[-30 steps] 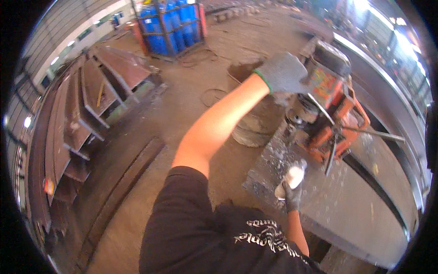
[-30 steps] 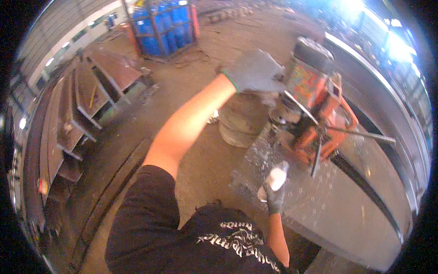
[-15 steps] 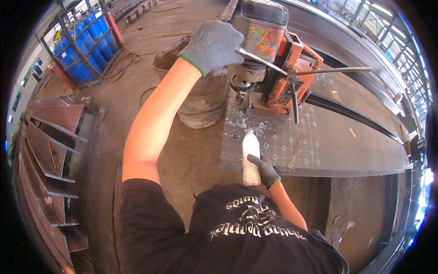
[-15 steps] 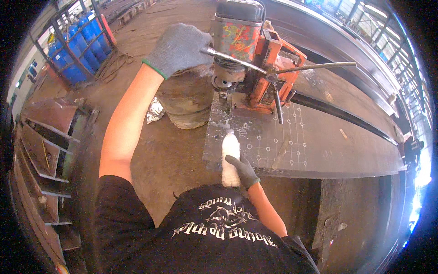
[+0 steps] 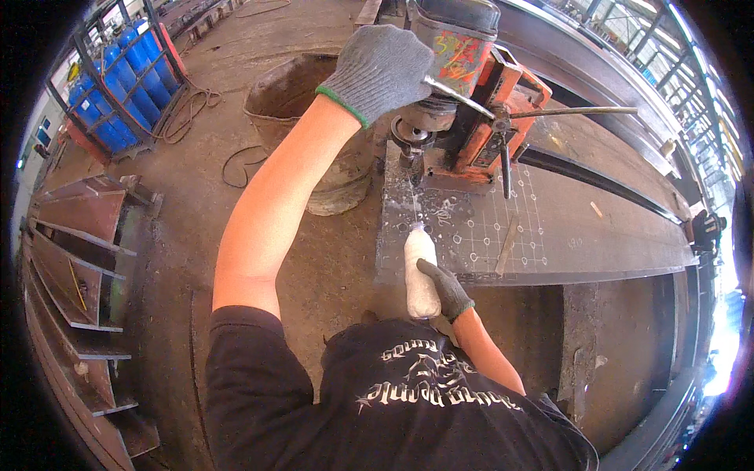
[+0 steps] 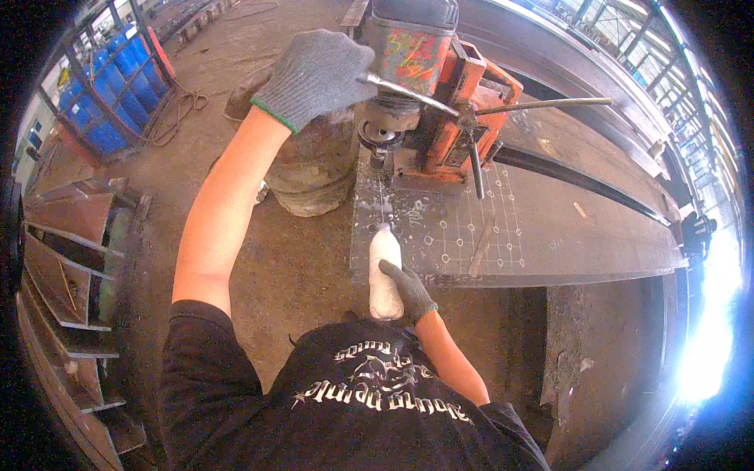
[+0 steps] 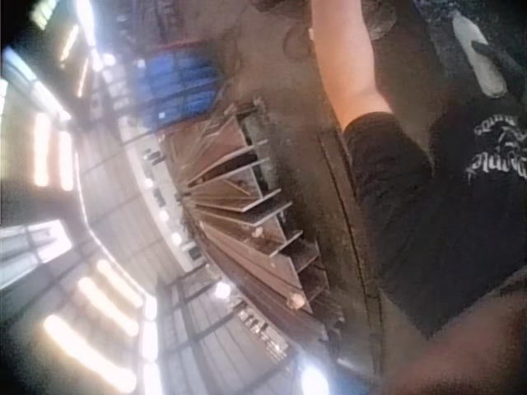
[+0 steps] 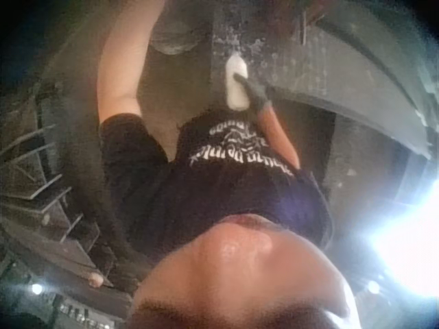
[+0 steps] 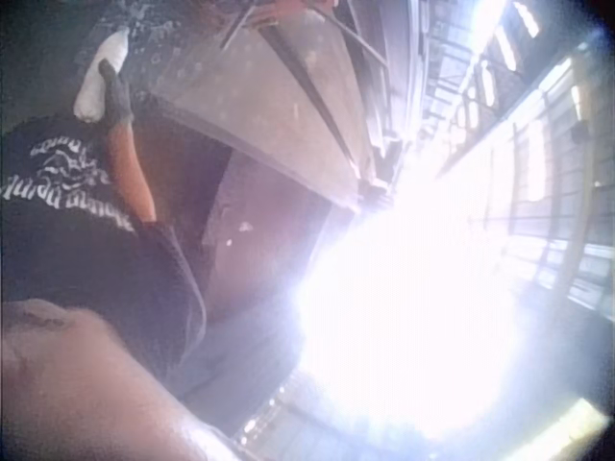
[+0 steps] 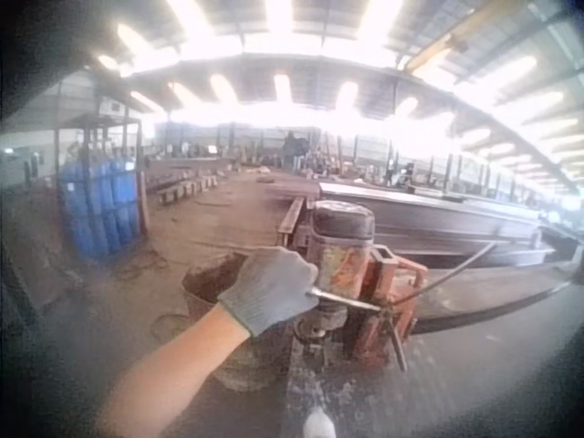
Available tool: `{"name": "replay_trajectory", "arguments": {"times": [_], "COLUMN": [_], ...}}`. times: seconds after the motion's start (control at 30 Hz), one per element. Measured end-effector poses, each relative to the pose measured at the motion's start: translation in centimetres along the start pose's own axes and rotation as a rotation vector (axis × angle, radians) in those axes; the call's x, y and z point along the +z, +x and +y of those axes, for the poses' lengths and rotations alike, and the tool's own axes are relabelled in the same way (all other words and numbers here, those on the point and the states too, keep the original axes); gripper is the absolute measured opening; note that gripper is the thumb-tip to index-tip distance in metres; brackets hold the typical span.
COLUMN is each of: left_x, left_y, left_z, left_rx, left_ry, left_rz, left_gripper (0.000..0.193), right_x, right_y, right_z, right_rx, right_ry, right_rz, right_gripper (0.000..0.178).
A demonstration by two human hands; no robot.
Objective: The person operates a portable drill press on a large metal plate, applying liquid from a bottle to the drill site while lowering the drill to create holes. They reposition the drill press between holes and continue drilling at marked locations.
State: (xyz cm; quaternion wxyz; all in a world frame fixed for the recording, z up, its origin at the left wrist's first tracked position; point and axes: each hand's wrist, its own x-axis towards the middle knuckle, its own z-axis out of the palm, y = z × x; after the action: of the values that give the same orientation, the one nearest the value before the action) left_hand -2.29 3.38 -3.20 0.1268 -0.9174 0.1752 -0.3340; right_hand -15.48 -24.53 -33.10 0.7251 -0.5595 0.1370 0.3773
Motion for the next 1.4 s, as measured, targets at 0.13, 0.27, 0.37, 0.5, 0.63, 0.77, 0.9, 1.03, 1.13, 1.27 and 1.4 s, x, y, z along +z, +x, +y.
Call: {"name": "replay_trajectory", "arguments": {"times": [0.13, 0.27, 0.37, 0.5, 0.63, 0.77, 0.9, 1.03, 1.13, 1.27, 1.4], "left_x": [-0.2, 0.0, -0.1, 0.2, 0.3, 0.8, 0.7, 0.8, 0.8, 1.0, 0.7], "left_y": [-0.1, -0.3, -0.1, -0.4, -0.4, -0.4, -0.6, -0.7, -0.8, -0.7, -0.8], "left_z": [0.1, 0.1, 0.3, 0.2, 0.3, 0.2, 0.1, 0.1, 0.2, 0.2, 0.3], "left_rx": [-0.053, -0.052, -0.059, -0.062, -0.069, -0.061, -0.055, -0.054, -0.067, -0.072, -0.092], "left_ry": [-0.011, -0.024, -0.008, -0.011, -0.023, -0.051, -0.04, -0.053, -0.055, -0.05, -0.03], "left_rz": [-0.051, -0.029, -0.041, 0.001, -0.002, 0.025, 0.022, 0.029, 0.009, 0.004, -0.015], "left_gripper": [0.035, 0.033, 0.032, 0.031, 0.03, 0.028, 0.028, 0.029, 0.029, 0.029, 0.028], "right_x": [0.0, 0.6, 1.1, 1.3, 2.0, 0.8, 1.3, 1.4, 2.3, 1.8, 2.1], "right_y": [0.4, -0.1, -0.6, -0.5, -1.2, -0.2, -0.5, -0.4, -1.0, -0.4, -0.8], "right_z": [0.5, 0.7, 0.1, 0.1, -0.5, 0.4, -0.1, 0.2, 0.3, 0.7, 0.7], "right_rx": [-0.019, 0.003, 0.012, -0.025, -0.021, 0.0, 0.002, -0.104, -0.261, -0.31, -0.288], "right_ry": [0.018, 0.031, -0.004, -0.076, -0.084, -0.057, -0.06, -0.089, -0.042, -0.04, -0.066], "right_rz": [-0.002, 0.024, 0.042, 0.054, 0.065, 0.04, 0.026, 0.001, -0.001, -0.036, -0.005], "right_gripper": [0.064, 0.065, 0.066, 0.06, 0.058, 0.068, 0.066, 0.064, 0.061, 0.063, 0.064]}}
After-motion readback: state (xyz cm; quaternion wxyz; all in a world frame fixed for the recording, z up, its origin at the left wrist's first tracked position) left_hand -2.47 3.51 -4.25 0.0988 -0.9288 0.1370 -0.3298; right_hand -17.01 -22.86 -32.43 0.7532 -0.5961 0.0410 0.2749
